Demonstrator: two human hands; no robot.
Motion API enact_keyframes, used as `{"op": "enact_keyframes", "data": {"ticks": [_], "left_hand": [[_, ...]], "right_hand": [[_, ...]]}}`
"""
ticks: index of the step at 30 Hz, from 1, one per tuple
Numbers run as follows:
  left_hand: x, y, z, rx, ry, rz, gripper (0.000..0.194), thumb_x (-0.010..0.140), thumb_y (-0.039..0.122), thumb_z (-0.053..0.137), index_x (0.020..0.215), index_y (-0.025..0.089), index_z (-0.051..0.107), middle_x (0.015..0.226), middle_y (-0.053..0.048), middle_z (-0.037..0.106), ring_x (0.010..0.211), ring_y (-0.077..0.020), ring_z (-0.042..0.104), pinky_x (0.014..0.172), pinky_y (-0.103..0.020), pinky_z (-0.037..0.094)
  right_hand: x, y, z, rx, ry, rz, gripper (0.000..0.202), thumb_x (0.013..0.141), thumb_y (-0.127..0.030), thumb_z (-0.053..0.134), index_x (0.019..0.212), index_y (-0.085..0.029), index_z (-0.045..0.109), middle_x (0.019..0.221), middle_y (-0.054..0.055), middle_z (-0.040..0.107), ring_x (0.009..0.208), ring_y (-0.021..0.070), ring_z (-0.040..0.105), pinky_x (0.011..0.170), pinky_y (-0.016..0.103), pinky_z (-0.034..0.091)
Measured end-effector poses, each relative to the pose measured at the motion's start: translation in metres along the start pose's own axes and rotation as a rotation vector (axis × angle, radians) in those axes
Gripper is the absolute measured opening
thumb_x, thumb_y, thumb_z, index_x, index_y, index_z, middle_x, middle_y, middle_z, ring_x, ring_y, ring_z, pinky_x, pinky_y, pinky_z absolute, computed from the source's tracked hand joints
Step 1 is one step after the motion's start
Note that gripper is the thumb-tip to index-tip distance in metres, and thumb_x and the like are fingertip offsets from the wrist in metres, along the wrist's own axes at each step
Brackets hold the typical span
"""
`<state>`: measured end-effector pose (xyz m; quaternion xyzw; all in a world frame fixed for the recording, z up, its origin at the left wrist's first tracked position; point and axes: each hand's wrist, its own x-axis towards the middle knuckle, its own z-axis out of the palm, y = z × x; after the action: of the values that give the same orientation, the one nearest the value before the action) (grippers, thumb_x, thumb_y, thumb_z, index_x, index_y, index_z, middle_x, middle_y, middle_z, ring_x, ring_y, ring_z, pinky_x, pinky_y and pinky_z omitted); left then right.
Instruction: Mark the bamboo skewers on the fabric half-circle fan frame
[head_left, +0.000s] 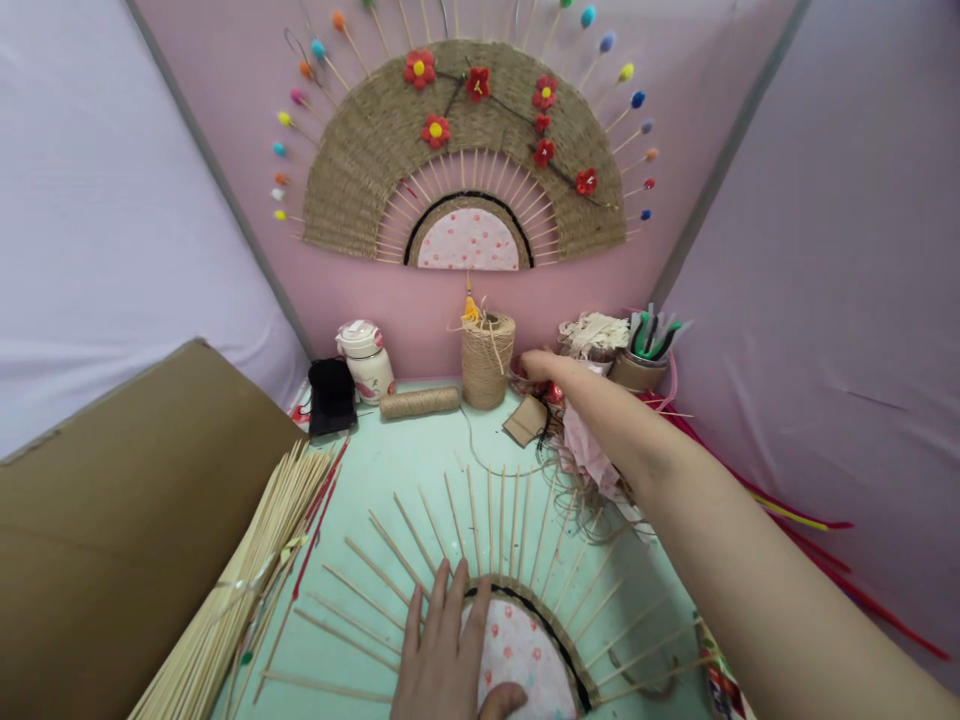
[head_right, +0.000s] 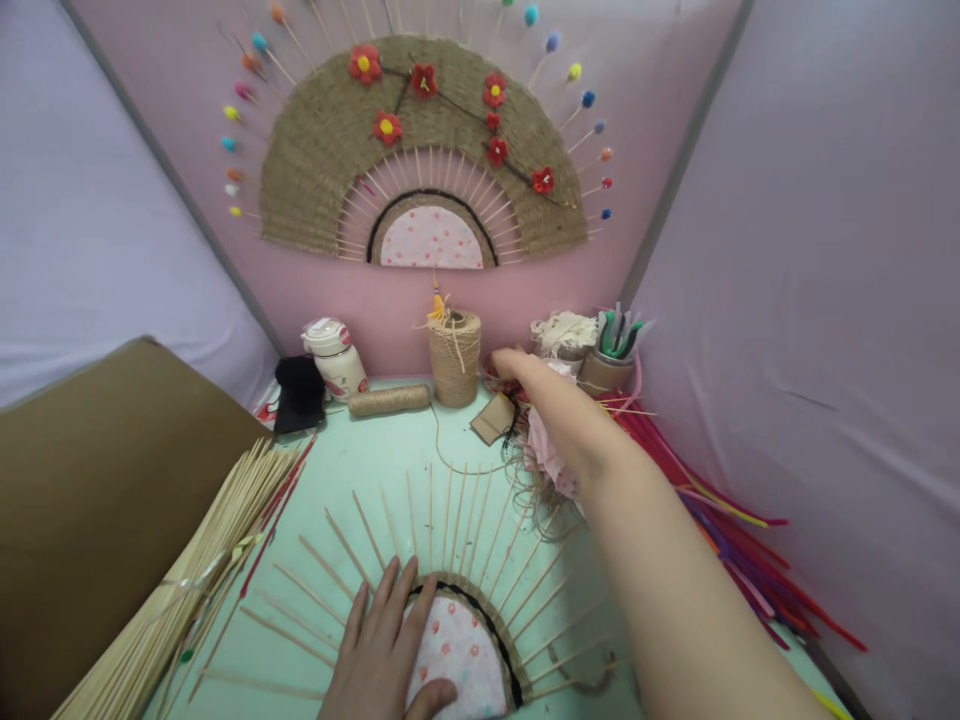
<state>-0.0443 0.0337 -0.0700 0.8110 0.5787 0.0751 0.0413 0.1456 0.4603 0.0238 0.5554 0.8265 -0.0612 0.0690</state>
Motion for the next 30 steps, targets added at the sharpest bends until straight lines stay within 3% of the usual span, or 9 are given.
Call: {"op": "enact_keyframes", "data": {"ticks": [5, 9, 12, 17, 21, 24, 27, 30], "left_hand": [[0.000, 0.001, -0.002, -0.042, -0.052, -0.019, 0.078, 0.085, 0.062, 0.045, 0.150, 0.032, 0.014, 0.155, -0.009, 0.024, 0.141, -0.0372, 0.027, 0.107, -0.058, 0.031], [0.000, 0.000, 0.000, -0.014, -0.006, -0.006, 0.078, 0.085, 0.059, 0.047, 0.150, 0.031, 0.014, 0.155, -0.010, 0.026, 0.140, -0.0369, 0.028, 0.107, -0.056, 0.031], [-0.002, 0.000, 0.002, 0.025, 0.060, 0.009, 0.078, 0.086, 0.056, 0.048, 0.151, 0.030, 0.014, 0.154, -0.010, 0.028, 0.140, -0.0360, 0.029, 0.107, -0.055, 0.031], [-0.002, 0.008, -0.004, -0.004, 0.074, -0.012, 0.076, 0.085, 0.051, 0.053, 0.150, 0.030, 0.022, 0.155, -0.009, 0.028, 0.142, -0.0344, 0.026, 0.109, -0.055, 0.027], [0.001, 0.020, -0.018, -0.093, 0.048, -0.103, 0.065, 0.087, 0.044, 0.052, 0.147, 0.026, 0.035, 0.154, -0.010, 0.031, 0.144, -0.0336, 0.021, 0.111, -0.057, 0.021], [0.005, 0.026, -0.032, -0.205, 0.088, -0.130, 0.056, 0.088, 0.039, 0.051, 0.142, 0.022, 0.043, 0.150, -0.012, 0.038, 0.142, -0.0317, 0.025, 0.112, -0.055, 0.021], [0.001, 0.032, -0.045, -0.380, 0.184, -0.142, 0.048, 0.087, 0.034, 0.053, 0.134, 0.021, 0.052, 0.145, -0.013, 0.046, 0.138, -0.0317, 0.033, 0.111, -0.054, 0.025], [-0.022, 0.049, -0.053, -0.691, 0.289, -0.206, 0.039, 0.084, 0.033, 0.060, 0.122, 0.024, 0.061, 0.137, -0.012, 0.054, 0.131, -0.0312, 0.042, 0.109, -0.051, 0.031]], "right_hand": [[0.004, 0.009, 0.002, -0.119, -0.121, -0.047, 0.026, 0.091, -0.035, 0.057, 0.109, -0.016, 0.062, 0.115, 0.008, 0.062, 0.102, 0.0199, 0.061, 0.089, 0.041, 0.050], [0.003, 0.009, 0.002, -0.159, -0.135, -0.088, 0.024, 0.090, -0.034, 0.060, 0.104, -0.015, 0.064, 0.110, 0.007, 0.065, 0.101, 0.0194, 0.062, 0.090, 0.042, 0.049], [0.001, 0.007, -0.001, -0.155, -0.090, -0.110, 0.021, 0.087, -0.033, 0.063, 0.098, -0.015, 0.066, 0.105, 0.007, 0.067, 0.097, 0.0191, 0.063, 0.088, 0.039, 0.049], [-0.017, 0.016, -0.016, -0.092, 0.115, -0.095, 0.019, 0.075, -0.022, 0.066, 0.092, -0.018, 0.071, 0.106, 0.012, 0.070, 0.100, 0.0241, 0.062, 0.081, 0.030, 0.044], [-0.048, 0.027, -0.031, 0.003, 0.298, -0.039, 0.027, 0.077, -0.022, 0.056, 0.100, -0.013, 0.068, 0.110, 0.015, 0.067, 0.099, 0.0254, 0.059, 0.078, 0.030, 0.041], [-0.082, 0.019, -0.035, 0.116, 0.393, -0.008, 0.030, 0.083, -0.020, 0.046, 0.105, -0.008, 0.064, 0.103, 0.016, 0.068, 0.091, 0.0220, 0.059, 0.074, 0.028, 0.040], [-0.121, -0.007, -0.024, 0.250, 0.378, -0.046, 0.029, 0.086, -0.019, 0.040, 0.100, -0.008, 0.063, 0.090, 0.011, 0.070, 0.077, 0.0165, 0.059, 0.066, 0.024, 0.039], [-0.156, -0.039, 0.003, 0.369, 0.267, -0.115, 0.028, 0.089, -0.018, 0.039, 0.084, -0.011, 0.066, 0.076, 0.005, 0.070, 0.065, 0.0120, 0.059, 0.060, 0.020, 0.039]]}}
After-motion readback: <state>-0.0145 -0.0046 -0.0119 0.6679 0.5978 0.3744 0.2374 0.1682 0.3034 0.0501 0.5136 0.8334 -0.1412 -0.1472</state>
